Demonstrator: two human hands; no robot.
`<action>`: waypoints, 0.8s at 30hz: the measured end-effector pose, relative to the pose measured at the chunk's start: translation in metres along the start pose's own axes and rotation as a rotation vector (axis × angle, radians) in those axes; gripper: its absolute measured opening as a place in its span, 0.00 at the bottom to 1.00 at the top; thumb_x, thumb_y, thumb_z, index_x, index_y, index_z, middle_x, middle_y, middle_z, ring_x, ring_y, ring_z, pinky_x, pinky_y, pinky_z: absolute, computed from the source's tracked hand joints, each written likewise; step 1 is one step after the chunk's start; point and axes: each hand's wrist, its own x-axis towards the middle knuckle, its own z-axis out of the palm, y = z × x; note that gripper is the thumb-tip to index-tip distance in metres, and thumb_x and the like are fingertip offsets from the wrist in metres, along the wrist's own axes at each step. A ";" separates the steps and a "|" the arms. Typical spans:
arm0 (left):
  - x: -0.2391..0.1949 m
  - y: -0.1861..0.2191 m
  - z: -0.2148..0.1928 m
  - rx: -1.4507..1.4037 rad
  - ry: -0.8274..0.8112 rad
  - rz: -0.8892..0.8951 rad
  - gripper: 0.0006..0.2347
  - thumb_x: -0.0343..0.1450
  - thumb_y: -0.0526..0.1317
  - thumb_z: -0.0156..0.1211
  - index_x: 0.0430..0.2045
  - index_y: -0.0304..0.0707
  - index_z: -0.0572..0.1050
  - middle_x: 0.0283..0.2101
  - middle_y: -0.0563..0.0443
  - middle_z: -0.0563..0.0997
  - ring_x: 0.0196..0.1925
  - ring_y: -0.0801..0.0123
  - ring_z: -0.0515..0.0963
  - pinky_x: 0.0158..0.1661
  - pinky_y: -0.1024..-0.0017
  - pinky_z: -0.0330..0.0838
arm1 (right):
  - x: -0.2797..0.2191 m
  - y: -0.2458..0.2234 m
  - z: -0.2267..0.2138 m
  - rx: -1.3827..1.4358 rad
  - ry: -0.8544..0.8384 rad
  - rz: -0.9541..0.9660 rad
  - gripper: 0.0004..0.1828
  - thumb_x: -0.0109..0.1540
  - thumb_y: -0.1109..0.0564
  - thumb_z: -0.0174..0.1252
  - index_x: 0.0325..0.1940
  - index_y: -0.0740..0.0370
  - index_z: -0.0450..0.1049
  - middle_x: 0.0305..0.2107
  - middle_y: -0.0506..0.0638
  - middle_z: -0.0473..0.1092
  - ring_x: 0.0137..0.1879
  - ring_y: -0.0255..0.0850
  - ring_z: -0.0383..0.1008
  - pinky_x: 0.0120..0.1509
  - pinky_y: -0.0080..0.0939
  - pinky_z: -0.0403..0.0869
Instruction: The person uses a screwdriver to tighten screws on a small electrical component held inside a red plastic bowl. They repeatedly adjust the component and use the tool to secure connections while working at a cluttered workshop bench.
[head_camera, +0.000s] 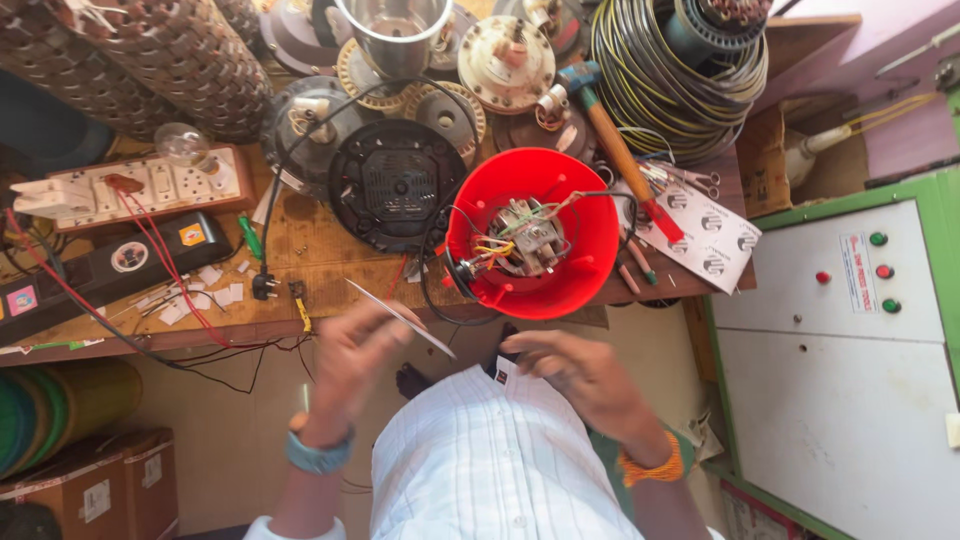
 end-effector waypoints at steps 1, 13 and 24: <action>-0.009 0.002 0.018 -0.073 -0.076 -0.052 0.07 0.71 0.37 0.64 0.35 0.33 0.83 0.37 0.54 0.83 0.41 0.78 0.80 0.43 0.77 0.74 | 0.003 -0.003 0.011 -0.001 0.000 0.024 0.21 0.69 0.49 0.52 0.61 0.65 0.74 0.48 0.54 0.79 0.47 0.37 0.82 0.53 0.39 0.79; -0.002 0.018 0.098 0.240 0.008 -0.012 0.11 0.71 0.36 0.61 0.46 0.36 0.79 0.33 0.52 0.85 0.30 0.76 0.82 0.33 0.77 0.74 | -0.007 0.013 0.012 -0.054 0.481 0.169 0.15 0.61 0.63 0.62 0.53 0.65 0.79 0.31 0.50 0.81 0.33 0.33 0.83 0.38 0.32 0.82; 0.016 0.014 0.098 0.245 0.134 0.066 0.05 0.73 0.34 0.59 0.39 0.34 0.80 0.32 0.51 0.85 0.31 0.76 0.83 0.34 0.77 0.75 | 0.003 0.032 -0.036 -0.788 0.536 0.017 0.09 0.63 0.57 0.64 0.44 0.63 0.81 0.36 0.55 0.79 0.39 0.47 0.82 0.44 0.43 0.77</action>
